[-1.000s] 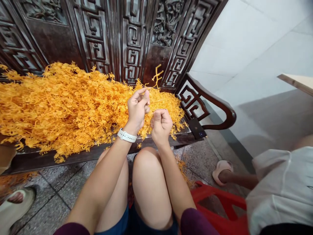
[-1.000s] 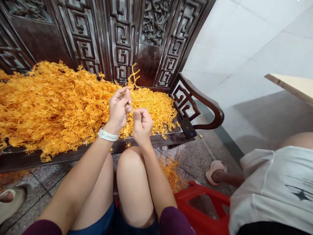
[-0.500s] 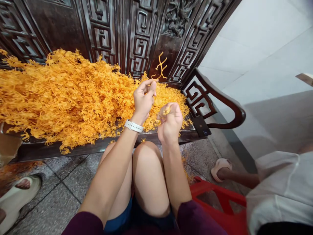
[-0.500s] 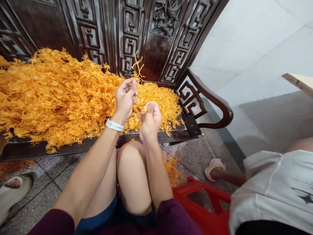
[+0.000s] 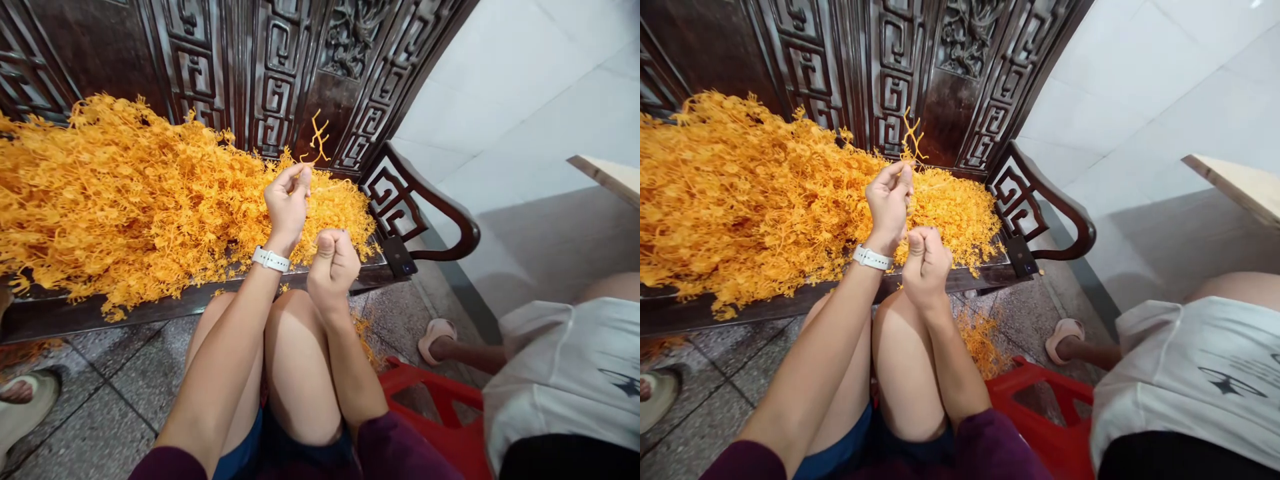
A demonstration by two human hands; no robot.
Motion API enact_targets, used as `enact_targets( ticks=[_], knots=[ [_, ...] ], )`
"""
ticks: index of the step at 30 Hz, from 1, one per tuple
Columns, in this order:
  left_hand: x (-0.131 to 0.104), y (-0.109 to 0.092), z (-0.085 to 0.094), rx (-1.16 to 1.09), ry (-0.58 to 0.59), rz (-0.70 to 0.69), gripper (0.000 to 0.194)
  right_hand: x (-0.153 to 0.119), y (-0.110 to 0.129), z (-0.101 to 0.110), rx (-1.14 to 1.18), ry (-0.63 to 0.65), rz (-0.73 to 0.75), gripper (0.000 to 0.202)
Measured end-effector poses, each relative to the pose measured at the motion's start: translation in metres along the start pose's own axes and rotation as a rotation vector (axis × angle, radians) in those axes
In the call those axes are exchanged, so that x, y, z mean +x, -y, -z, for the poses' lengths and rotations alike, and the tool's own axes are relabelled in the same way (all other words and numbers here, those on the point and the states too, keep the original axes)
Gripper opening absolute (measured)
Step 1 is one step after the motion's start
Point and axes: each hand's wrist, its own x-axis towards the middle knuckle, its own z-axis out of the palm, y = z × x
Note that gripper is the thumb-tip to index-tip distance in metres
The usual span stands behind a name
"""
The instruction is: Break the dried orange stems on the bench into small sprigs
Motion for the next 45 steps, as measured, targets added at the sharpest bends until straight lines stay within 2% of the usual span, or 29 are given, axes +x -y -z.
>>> enact_targets(
  ticks=[3, 4, 5, 6, 8, 10, 11, 12, 13, 16, 19, 20, 22, 23, 24, 27, 28, 32, 33, 35, 37, 38, 41, 42, 43, 44, 45],
  knots=[
    [0.020, 0.004, 0.018, 0.051, -0.055, -0.056, 0.003, -0.008, 0.011, 0.011, 0.091, -0.033, -0.059, 0.032],
    [0.030, 0.004, 0.027, 0.029, -0.118, -0.033, 0.005, -0.012, 0.015, 0.018, 0.157, -0.055, -0.084, 0.032],
    [0.040, 0.003, 0.036, -0.001, -0.115, 0.027, 0.009, -0.015, 0.020, 0.026, 0.229, -0.057, -0.110, 0.032],
    [0.048, 0.001, 0.045, -0.032, -0.083, 0.076, 0.016, -0.018, 0.024, 0.034, 0.297, -0.025, -0.139, 0.032],
    [0.060, -0.006, 0.057, -0.082, -0.002, 0.147, 0.020, -0.020, 0.028, 0.051, 0.429, 0.119, -0.192, 0.033],
    [0.061, -0.013, 0.061, -0.139, 0.043, 0.208, 0.017, -0.011, 0.021, 0.064, 0.598, 0.282, -0.233, 0.035],
    [0.059, -0.017, 0.060, -0.162, 0.053, 0.236, 0.016, -0.002, 0.011, 0.068, 0.689, 0.303, -0.264, 0.037],
    [0.055, -0.019, 0.058, -0.178, 0.062, 0.262, 0.015, 0.009, -0.003, 0.069, 0.782, 0.278, -0.300, 0.038],
    [0.051, -0.021, 0.055, -0.184, 0.073, 0.285, 0.015, 0.022, -0.021, 0.068, 0.839, 0.201, -0.378, 0.038],
    [0.036, -0.025, 0.045, -0.186, 0.118, 0.331, 0.019, 0.063, -0.090, 0.059, 0.847, -0.283, -0.710, 0.020],
    [0.024, -0.028, 0.037, -0.235, 0.142, 0.371, 0.021, 0.085, -0.145, 0.049, 0.737, -0.355, -0.949, 0.014],
    [0.020, -0.029, 0.035, -0.257, 0.150, 0.388, 0.022, 0.086, -0.153, 0.047, 0.717, -0.382, -0.964, 0.012],
    [0.015, -0.028, 0.030, -0.292, 0.178, 0.426, 0.022, 0.078, -0.150, 0.044, 0.681, -0.381, -0.941, 0.010],
    [0.013, -0.027, 0.027, -0.303, 0.190, 0.442, 0.021, 0.072, -0.140, 0.043, 0.667, -0.340, -0.906, 0.011],
    [0.011, -0.025, 0.025, -0.311, 0.196, 0.455, 0.020, 0.065, -0.127, 0.040, 0.642, -0.236, -0.829, 0.014],
    [0.006, -0.018, 0.019, -0.319, 0.210, 0.474, 0.017, 0.046, -0.088, 0.024, 0.517, 0.235, -0.624, 0.038],
    [0.004, -0.016, 0.018, -0.309, 0.222, 0.478, 0.016, 0.043, -0.079, 0.017, 0.445, 0.319, -0.542, 0.040],
    [0.003, -0.015, 0.017, -0.226, 0.322, 0.490, 0.008, 0.041, -0.067, 0.001, 0.054, 0.287, -0.175, 0.040],
    [0.005, -0.016, 0.018, -0.211, 0.320, 0.476, 0.007, 0.040, -0.063, 0.002, -0.014, 0.301, -0.114, 0.038],
    [0.013, -0.017, 0.023, -0.193, 0.264, 0.427, 0.006, 0.035, -0.048, 0.006, -0.055, 0.410, -0.008, 0.035],
    [0.025, -0.015, 0.031, -0.186, 0.180, 0.388, 0.007, 0.025, -0.021, 0.012, 0.056, 0.589, 0.119, 0.033],
    [0.032, -0.013, 0.035, -0.198, 0.136, 0.380, 0.009, 0.019, -0.005, 0.016, 0.191, 0.704, 0.186, 0.033],
    [0.047, -0.009, 0.045, -0.295, 0.037, 0.399, 0.016, 0.007, 0.026, 0.024, 0.593, 1.219, 0.399, 0.018],
    [0.049, -0.009, 0.047, -0.333, 0.035, 0.415, 0.016, 0.006, 0.028, 0.026, 0.714, 1.304, 0.401, 0.013],
    [0.049, -0.010, 0.048, -0.363, 0.051, 0.433, 0.016, 0.007, 0.024, 0.027, 0.845, 1.276, 0.319, 0.012],
    [0.048, -0.012, 0.048, -0.382, 0.077, 0.448, 0.015, 0.009, 0.016, 0.028, 0.980, 1.151, 0.175, 0.013],
    [0.045, -0.014, 0.047, -0.391, 0.106, 0.457, 0.014, 0.014, 0.005, 0.028, 1.096, 0.965, 0.003, 0.016]
  ],
)
